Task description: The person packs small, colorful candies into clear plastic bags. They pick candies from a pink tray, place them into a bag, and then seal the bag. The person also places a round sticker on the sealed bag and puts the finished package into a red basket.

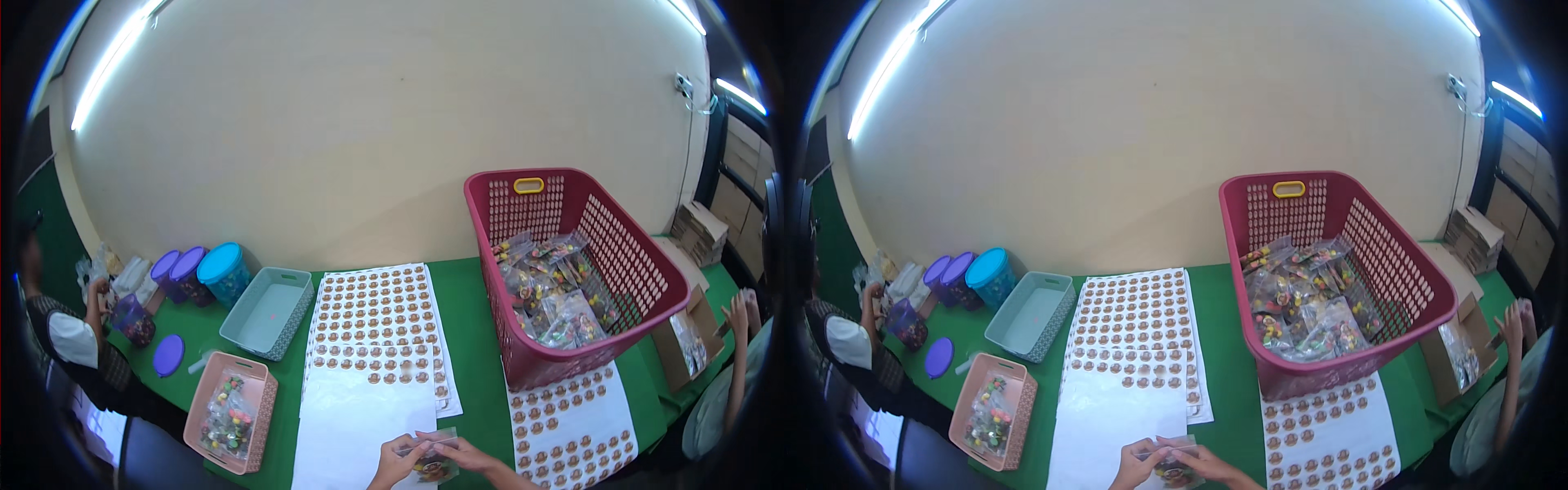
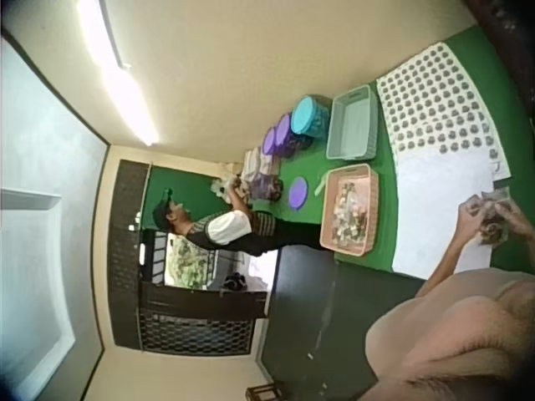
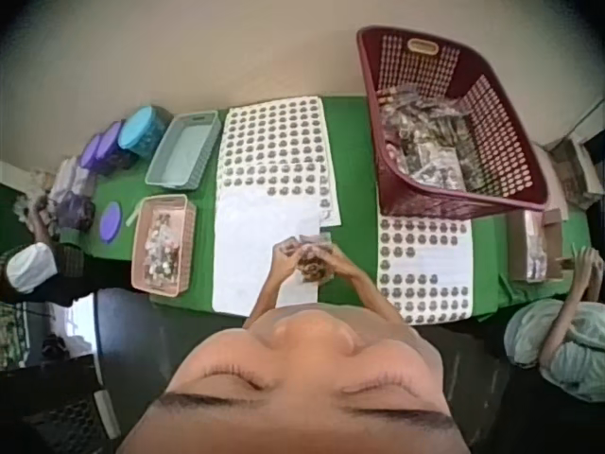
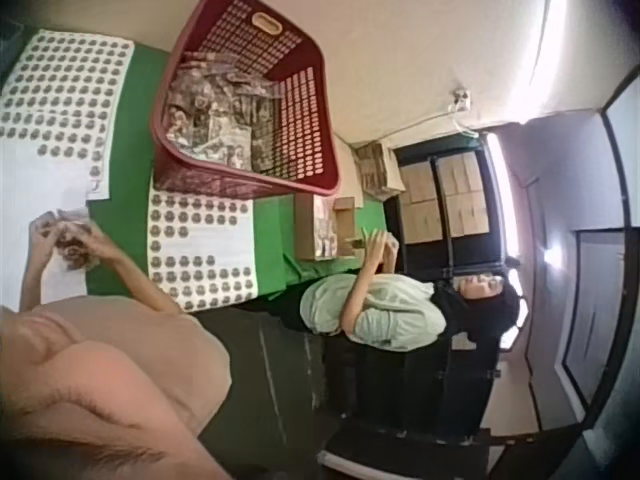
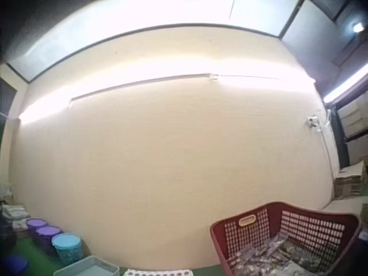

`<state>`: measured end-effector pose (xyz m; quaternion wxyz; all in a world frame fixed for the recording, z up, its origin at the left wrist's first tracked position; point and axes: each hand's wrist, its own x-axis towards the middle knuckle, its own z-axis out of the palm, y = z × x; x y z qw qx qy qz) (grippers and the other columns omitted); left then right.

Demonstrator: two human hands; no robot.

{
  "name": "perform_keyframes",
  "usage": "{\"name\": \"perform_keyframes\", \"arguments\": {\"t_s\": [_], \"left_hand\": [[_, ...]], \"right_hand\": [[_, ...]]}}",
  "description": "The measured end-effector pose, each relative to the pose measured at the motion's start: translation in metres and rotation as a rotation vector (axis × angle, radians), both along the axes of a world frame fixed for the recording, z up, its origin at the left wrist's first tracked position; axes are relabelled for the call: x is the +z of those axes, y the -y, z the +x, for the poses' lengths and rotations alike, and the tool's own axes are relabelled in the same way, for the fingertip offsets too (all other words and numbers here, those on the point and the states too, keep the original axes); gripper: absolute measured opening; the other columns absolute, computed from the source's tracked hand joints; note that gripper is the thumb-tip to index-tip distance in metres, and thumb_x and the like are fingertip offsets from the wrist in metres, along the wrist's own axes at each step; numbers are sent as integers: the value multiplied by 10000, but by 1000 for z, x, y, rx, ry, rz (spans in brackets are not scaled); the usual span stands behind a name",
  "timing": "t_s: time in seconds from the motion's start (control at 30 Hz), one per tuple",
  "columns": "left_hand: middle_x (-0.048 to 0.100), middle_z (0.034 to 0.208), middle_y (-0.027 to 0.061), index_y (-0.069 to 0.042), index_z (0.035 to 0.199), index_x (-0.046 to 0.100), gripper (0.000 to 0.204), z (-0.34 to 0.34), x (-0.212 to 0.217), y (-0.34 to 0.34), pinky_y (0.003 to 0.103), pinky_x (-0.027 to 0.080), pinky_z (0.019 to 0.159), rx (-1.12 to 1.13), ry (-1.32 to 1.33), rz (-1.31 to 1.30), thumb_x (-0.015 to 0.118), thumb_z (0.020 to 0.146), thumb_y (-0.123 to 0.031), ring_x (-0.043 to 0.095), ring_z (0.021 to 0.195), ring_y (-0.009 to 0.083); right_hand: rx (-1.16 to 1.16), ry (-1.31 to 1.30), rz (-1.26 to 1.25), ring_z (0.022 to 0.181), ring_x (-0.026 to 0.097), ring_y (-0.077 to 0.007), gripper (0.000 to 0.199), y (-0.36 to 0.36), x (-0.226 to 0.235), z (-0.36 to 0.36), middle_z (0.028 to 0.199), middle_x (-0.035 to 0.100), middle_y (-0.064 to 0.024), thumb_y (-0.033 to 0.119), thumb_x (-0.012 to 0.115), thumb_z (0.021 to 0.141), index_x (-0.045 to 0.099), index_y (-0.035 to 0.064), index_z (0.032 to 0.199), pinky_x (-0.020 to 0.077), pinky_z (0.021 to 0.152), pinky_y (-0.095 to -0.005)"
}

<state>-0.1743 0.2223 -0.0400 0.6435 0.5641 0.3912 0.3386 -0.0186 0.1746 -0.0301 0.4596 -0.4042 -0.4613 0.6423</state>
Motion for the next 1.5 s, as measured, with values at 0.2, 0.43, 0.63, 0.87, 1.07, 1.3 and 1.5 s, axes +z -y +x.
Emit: {"name": "perform_keyframes", "arguments": {"t_s": [0.2,0.43,0.63,0.87,1.07,1.3,1.5], "left_hand": [[532,580,32,0,625,539,146,1,33,20,184,383,464,4,25,55,604,726,-82,486,524,66],[501,579,20,-8,617,530,148,-3,45,48,186,352,441,-56,52,195,598,731,-74,458,502,60],[485,564,8,-29,599,482,189,13,40,67,187,351,445,-29,114,237,594,738,-92,447,505,51],[485,568,21,-7,591,488,181,6,42,83,193,361,466,11,42,240,601,721,-65,461,522,65],[520,650,47,16,684,550,49,-11,34,78,192,378,522,13,179,308,561,726,-7,497,583,94],[506,636,46,4,648,526,92,-22,24,75,222,383,578,182,126,276,562,728,-24,493,631,101],[559,733,78,12,724,555,90,-23,33,76,243,386,675,58,259,120,510,769,-51,508,700,131]], "right_hand": [[-203,117,210,905,483,-127,262,22,13,-10,975,526,-59,158,478,817,526,19,1034,370,802,-233],[-336,120,273,717,498,-106,196,58,37,-16,767,537,-46,117,529,776,589,40,946,395,653,-218],[-464,392,425,601,518,-119,171,77,49,-4,714,542,-64,114,532,760,603,25,888,420,563,-233],[-553,428,371,591,511,-102,103,96,43,-10,658,538,-51,102,595,708,603,2,727,399,542,-221],[-500,308,241,567,471,-75,107,84,39,-4,598,497,-18,106,626,687,601,2,694,364,510,-206],[-265,401,471,547,472,-103,116,88,69,-8,648,524,-54,113,608,705,582,0,703,369,516,-223],[-389,397,427,533,459,-83,188,67,68,-1,589,505,-37,123,633,684,527,3,587,359,489,-219]]}}
